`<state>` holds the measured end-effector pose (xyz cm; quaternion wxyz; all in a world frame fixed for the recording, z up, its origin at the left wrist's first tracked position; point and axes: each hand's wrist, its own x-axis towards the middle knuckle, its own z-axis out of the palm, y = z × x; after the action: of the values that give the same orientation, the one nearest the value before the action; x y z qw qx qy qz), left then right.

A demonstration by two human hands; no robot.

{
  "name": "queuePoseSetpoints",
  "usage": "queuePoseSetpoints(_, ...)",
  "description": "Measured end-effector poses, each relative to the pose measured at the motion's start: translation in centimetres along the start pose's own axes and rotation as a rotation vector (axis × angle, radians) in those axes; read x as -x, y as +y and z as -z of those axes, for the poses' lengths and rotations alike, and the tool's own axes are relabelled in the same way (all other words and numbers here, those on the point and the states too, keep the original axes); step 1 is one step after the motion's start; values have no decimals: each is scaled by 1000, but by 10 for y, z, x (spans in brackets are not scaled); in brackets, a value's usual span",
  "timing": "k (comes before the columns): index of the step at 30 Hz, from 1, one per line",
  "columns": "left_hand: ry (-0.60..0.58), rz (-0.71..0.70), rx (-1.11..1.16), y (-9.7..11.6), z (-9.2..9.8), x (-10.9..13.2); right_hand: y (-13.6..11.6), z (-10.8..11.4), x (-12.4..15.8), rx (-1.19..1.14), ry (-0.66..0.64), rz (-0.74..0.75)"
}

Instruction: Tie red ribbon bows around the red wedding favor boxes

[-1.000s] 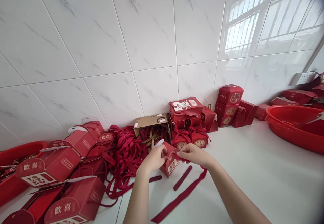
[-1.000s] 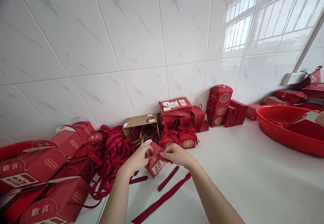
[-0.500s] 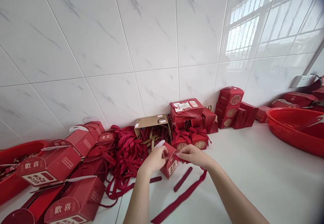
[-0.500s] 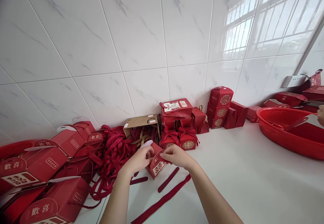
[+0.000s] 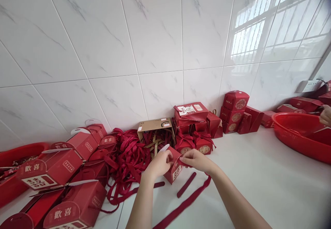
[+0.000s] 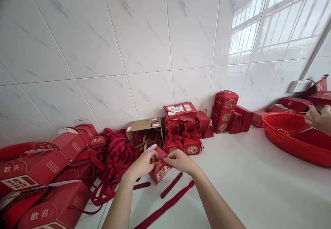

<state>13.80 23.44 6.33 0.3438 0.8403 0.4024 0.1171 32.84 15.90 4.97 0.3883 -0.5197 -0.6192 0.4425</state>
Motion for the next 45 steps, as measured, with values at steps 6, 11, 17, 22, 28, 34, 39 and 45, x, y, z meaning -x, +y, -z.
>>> queuePoseSetpoints(6, -90, -86, 102, 5, 8, 5, -2, -4, -4, 52, 125, -3)
queuePoseSetpoints(11, -69, -93, 139, 8, 9, 7, 0, -9, -7, 109, 194, -22)
queuePoseSetpoints(17, 41, -140, 181, 8, 7, 4, 4, -9, -7, 187, 345, 33)
queuePoseSetpoints(22, 206, -220, 238, 26, 12, 16, -6, -1, 0, 124, 327, 240)
queuePoseSetpoints(28, 208, -372, 265, 48, 20, 40, -22, -4, 11, -107, 167, 277)
queuePoseSetpoints(34, 409, -208, 91, 24, 33, 32, -48, 1, 36, -76, 196, 265)
queuePoseSetpoints(39, 384, -60, 45, -6, 33, 19, -62, 10, 59, -42, 278, 282)
queuePoseSetpoints(45, 292, 17, 102, -18, 27, 9, -61, 19, 73, -298, 391, 409)
